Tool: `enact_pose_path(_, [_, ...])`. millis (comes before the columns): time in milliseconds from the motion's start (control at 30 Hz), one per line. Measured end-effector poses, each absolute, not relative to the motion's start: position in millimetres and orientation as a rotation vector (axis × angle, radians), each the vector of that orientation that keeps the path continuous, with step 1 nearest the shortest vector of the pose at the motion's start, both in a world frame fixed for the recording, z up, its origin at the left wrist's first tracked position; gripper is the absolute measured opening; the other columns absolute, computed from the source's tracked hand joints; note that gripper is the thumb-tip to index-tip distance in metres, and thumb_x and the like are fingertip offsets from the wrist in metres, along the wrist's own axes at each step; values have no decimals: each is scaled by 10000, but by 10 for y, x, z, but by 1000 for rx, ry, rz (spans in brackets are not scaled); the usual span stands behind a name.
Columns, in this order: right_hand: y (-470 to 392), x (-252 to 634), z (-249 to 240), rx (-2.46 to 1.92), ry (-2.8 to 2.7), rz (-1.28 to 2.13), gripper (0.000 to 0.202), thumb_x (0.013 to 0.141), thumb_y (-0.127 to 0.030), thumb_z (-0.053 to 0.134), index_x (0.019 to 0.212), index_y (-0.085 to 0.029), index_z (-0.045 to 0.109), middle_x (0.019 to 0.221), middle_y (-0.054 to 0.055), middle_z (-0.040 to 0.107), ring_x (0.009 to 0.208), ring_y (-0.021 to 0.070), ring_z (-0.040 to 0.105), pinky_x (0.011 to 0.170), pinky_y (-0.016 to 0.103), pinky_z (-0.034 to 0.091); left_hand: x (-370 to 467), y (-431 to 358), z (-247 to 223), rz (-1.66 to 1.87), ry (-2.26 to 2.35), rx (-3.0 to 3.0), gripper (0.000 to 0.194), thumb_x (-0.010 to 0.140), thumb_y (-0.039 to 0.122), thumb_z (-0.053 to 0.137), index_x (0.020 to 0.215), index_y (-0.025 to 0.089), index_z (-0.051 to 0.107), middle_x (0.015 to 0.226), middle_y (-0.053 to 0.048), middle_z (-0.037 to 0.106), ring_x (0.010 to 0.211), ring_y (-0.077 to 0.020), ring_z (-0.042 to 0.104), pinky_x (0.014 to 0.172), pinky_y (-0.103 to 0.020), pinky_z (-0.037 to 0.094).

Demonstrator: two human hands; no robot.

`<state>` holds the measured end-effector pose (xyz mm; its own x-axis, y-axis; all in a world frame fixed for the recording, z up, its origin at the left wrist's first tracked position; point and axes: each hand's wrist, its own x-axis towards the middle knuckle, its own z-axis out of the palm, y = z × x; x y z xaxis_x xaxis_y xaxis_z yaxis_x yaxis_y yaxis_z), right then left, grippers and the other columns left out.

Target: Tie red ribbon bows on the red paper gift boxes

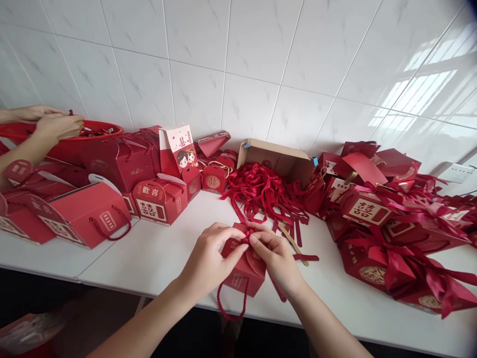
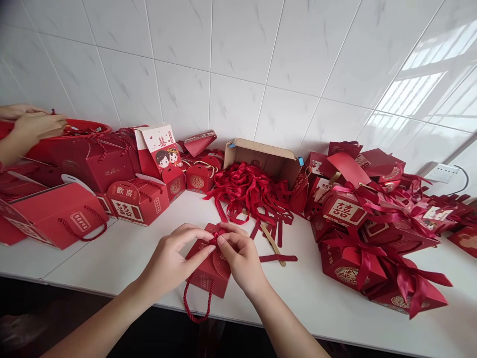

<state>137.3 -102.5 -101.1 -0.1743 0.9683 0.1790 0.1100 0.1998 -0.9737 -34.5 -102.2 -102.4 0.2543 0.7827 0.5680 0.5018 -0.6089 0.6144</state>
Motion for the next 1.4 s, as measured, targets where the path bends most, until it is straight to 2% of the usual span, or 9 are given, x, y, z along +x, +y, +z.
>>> enact_pose_path(167, [-1077,1370,-1015,-1089,-1487,1116,303,866,-456,604,747,-200,714,1194,111,626,1269,268,482,1048,416,366,-327,-997,-1037,1390,1385,2144,153,776,275,692,790,207,556,832,-17,643,852,-202,615,789,-342,506])
enact_pose_path(367, [-1134,1378,-1019,-1087,-1530,1086,252,881,-422,592,836,-229,747,1229,92,621,1272,250,488,1075,413,363,-358,-966,-1015,1332,1275,2251,66,818,266,657,836,233,711,913,-49,680,951,-234,597,857,-382,492])
enact_pose_path(567, [-1218,1517,-969,-1174,-1821,793,228,920,-327,526,1005,-269,729,1231,75,614,1178,246,536,983,412,435,-412,-916,-1001,1215,1125,2177,98,840,223,630,796,229,717,913,-34,697,967,-208,609,874,-339,497])
enact_pose_path(733, [-1252,1641,-861,-1172,-2202,246,316,886,-103,470,1052,-248,696,914,61,690,826,219,581,785,386,462,-438,-882,-984,1127,1038,2152,96,845,187,604,799,215,684,877,-27,696,933,-191,620,858,-317,501])
enact_pose_path(867, [-1361,1654,-672,-1236,-2324,-20,233,888,-134,494,1015,-228,664,757,53,682,723,223,580,717,372,432,-444,-888,-963,1091,995,2175,86,854,187,593,828,212,670,900,-38,683,941,-192,617,858,-313,503])
enact_pose_path(1000, [-1396,1657,-478,-1364,-2366,301,224,888,-354,579,1078,-241,612,589,-14,635,545,179,572,568,292,401,-448,-885,-868,1022,947,2272,102,855,162,570,806,207,648,903,-45,668,942,-194,611,850,-305,498])
enact_pose_path(1133, [-1110,1635,-473,-1307,-2175,584,384,853,-488,597,1131,-225,608,844,36,694,607,154,605,527,254,405,-441,-876,-718,935,995,2407,95,825,172,581,759,212,637,837,-27,665,845,-189,616,833,-315,488])
enact_pose_path(1300, [-785,1602,-575,-1001,-2067,1039,136,849,-309,604,913,-191,581,820,14,662,684,133,604,576,231,451,-434,-860,-578,853,1006,2523,103,784,166,591,753,225,670,764,4,677,733,-164,615,877,-318,472])
enact_pose_path(1400, [-816,1627,-587,-850,-2090,1024,60,850,-185,569,908,-197,560,790,-7,626,685,121,593,616,234,473,-451,-847,-539,806,1022,2556,114,753,146,607,751,233,681,749,17,684,752,-167,626,910,-317,459])
